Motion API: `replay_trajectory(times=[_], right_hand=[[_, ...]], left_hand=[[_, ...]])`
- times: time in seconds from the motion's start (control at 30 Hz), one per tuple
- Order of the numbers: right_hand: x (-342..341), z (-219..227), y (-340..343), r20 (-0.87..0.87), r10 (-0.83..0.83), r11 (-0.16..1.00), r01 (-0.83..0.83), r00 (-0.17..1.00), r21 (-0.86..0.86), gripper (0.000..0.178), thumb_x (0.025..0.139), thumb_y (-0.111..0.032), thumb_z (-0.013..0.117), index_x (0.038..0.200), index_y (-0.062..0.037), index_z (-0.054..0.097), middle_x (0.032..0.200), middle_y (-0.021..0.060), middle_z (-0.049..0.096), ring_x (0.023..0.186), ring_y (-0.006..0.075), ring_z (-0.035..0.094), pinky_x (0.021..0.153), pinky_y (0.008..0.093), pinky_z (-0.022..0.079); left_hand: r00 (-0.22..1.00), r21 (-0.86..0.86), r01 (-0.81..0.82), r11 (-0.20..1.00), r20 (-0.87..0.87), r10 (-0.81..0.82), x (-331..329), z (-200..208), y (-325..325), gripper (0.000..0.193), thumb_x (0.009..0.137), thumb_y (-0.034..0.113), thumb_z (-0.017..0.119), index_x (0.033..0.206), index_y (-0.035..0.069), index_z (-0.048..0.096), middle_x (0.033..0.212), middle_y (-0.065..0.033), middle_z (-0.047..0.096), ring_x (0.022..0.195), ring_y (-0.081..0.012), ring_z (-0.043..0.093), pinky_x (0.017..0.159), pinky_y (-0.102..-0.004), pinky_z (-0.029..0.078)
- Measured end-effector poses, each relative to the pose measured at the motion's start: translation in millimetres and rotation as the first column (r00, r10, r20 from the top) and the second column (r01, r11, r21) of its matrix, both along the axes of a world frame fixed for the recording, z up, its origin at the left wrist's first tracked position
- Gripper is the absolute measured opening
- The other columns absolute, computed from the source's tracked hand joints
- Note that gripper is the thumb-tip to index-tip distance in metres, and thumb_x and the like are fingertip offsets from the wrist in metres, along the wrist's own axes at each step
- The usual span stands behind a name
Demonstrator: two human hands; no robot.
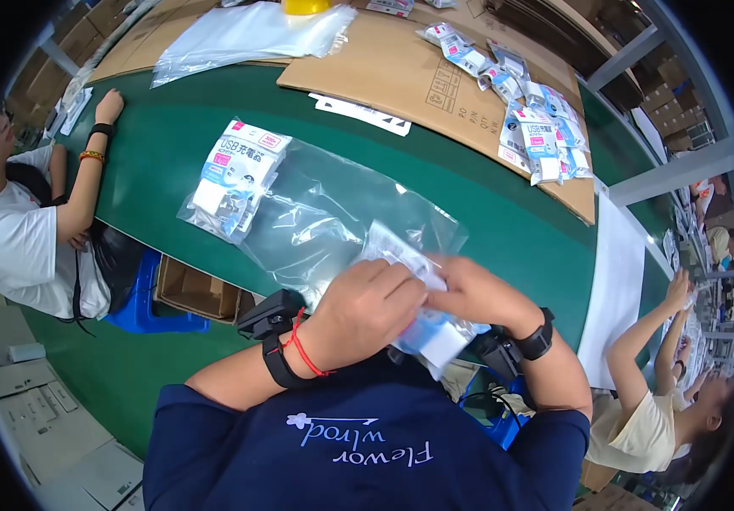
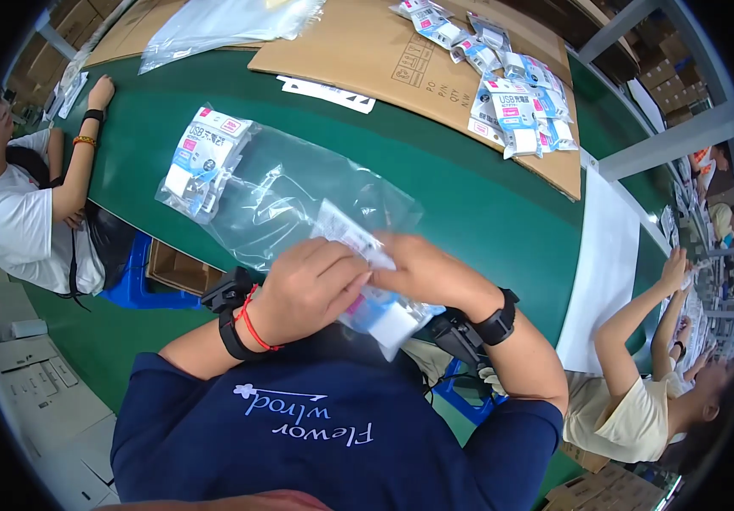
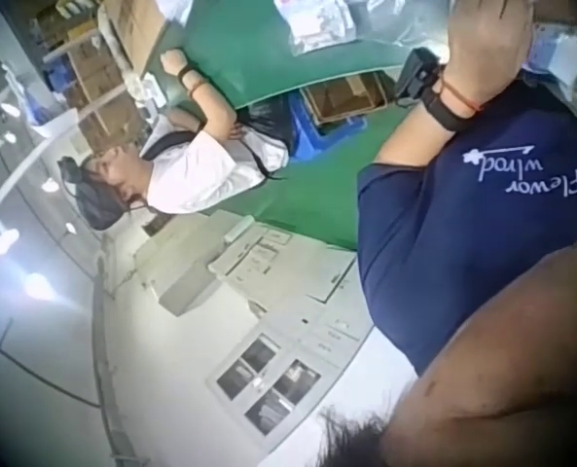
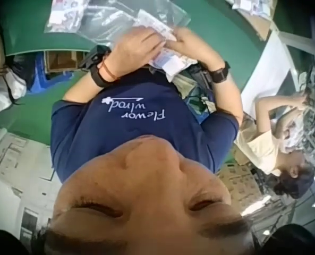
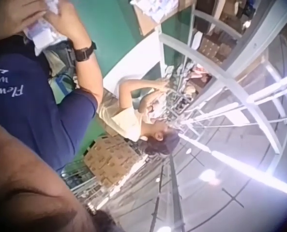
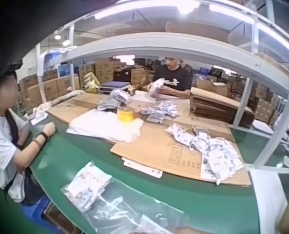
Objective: The person picks up and turns over USB chargers, then places them into a plastic bag before setting it aside on the table.
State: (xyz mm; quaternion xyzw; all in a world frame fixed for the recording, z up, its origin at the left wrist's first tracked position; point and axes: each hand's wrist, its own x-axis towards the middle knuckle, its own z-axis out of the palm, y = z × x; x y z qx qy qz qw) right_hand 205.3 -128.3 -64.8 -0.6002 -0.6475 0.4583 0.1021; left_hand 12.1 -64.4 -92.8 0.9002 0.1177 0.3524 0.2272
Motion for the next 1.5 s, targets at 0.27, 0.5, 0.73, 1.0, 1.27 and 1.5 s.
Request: replay_trajectory(times=[0.27, 0.5, 0.73, 1.0, 1.27, 1.5], right_hand=[[15, -29, 3, -0.438, -0.309, 0.948, 0.308, 0.844, -0.076, 0.036, 0.092, -0.024, 0.063, 0.116, 0.0014, 0.057, 0.096, 0.0102, 0.067, 0.084, 0.0118, 0.061, 0.075, 0.0287, 0.05], [11, 3, 16, -0.247, -0.265, 0.957, 0.224, 0.932, -0.182, 0.037, 0.093, -0.025, 0.062, 0.12, 0.0006, 0.056, 0.106, 0.0094, 0.066, 0.09, 0.0124, 0.059, 0.079, 0.0292, 0.049], [-1, -2, 32, -0.294, -0.242, 0.97, 0.229, 0.924, -0.08, 0.037, 0.091, -0.027, 0.065, 0.117, -0.0006, 0.059, 0.101, 0.0079, 0.066, 0.089, 0.0115, 0.057, 0.078, 0.0283, 0.047], [-9, -18, 53, -0.378, -0.223, 0.975, 0.201, 0.899, -0.097, 0.04, 0.094, -0.031, 0.06, 0.121, -0.0002, 0.055, 0.104, 0.0076, 0.063, 0.091, 0.0107, 0.054, 0.079, 0.0281, 0.046], [-55, -67, 52, -0.565, -0.408, 0.822, 0.558, 0.717, 0.115, 0.045, 0.097, -0.032, 0.054, 0.126, 0.0026, 0.05, 0.106, 0.0085, 0.061, 0.089, 0.0116, 0.056, 0.079, 0.027, 0.047], [-23, -15, 51, -0.35, -0.365, 0.929, 0.311, 0.863, -0.203, 0.039, 0.095, -0.025, 0.058, 0.121, 0.0035, 0.049, 0.102, 0.0104, 0.059, 0.083, 0.014, 0.059, 0.075, 0.0278, 0.052]], left_hand=[[0.972, -0.409, 0.232, 0.883, 0.136, -0.193, -36, 3, 4, 0.007, 0.083, 0.009, 0.069, 0.087, 0.005, 0.066, 0.084, -0.0057, 0.063, 0.067, -0.0176, 0.061, 0.057, -0.0279, 0.047], [0.844, -0.931, -0.071, -0.357, 0.135, -0.519, -54, -32, -10, 0.045, 0.09, 0.023, 0.067, 0.125, 0.002, 0.048, 0.09, -0.0031, 0.062, 0.071, -0.0079, 0.061, 0.056, -0.0219, 0.049], [0.862, -0.901, 0.054, -0.431, 0.26, -0.435, -21, -48, -42, 0.055, 0.09, 0.021, 0.067, 0.133, 0.0, 0.038, 0.089, -0.0074, 0.062, 0.073, -0.0123, 0.063, 0.06, -0.0222, 0.053], [0.927, -0.833, 0.052, -0.551, 0.246, -0.283, -2, -46, -56, 0.028, 0.098, 0.022, 0.053, 0.113, -0.002, 0.05, 0.087, -0.0107, 0.064, 0.074, -0.0149, 0.065, 0.061, -0.0258, 0.056], [0.911, -0.913, 0.036, -0.406, 0.197, -0.364, 2, -54, -66, 0.037, 0.103, 0.026, 0.039, 0.121, -0.005, 0.05, 0.085, -0.0106, 0.064, 0.071, -0.0173, 0.065, 0.061, -0.0256, 0.056], [0.882, -0.908, 0.024, -0.419, 0.217, -0.418, -7, -49, -58, 0.038, 0.103, 0.028, 0.039, 0.122, -0.003, 0.051, 0.085, -0.0099, 0.064, 0.071, -0.0158, 0.065, 0.062, -0.0247, 0.055]])
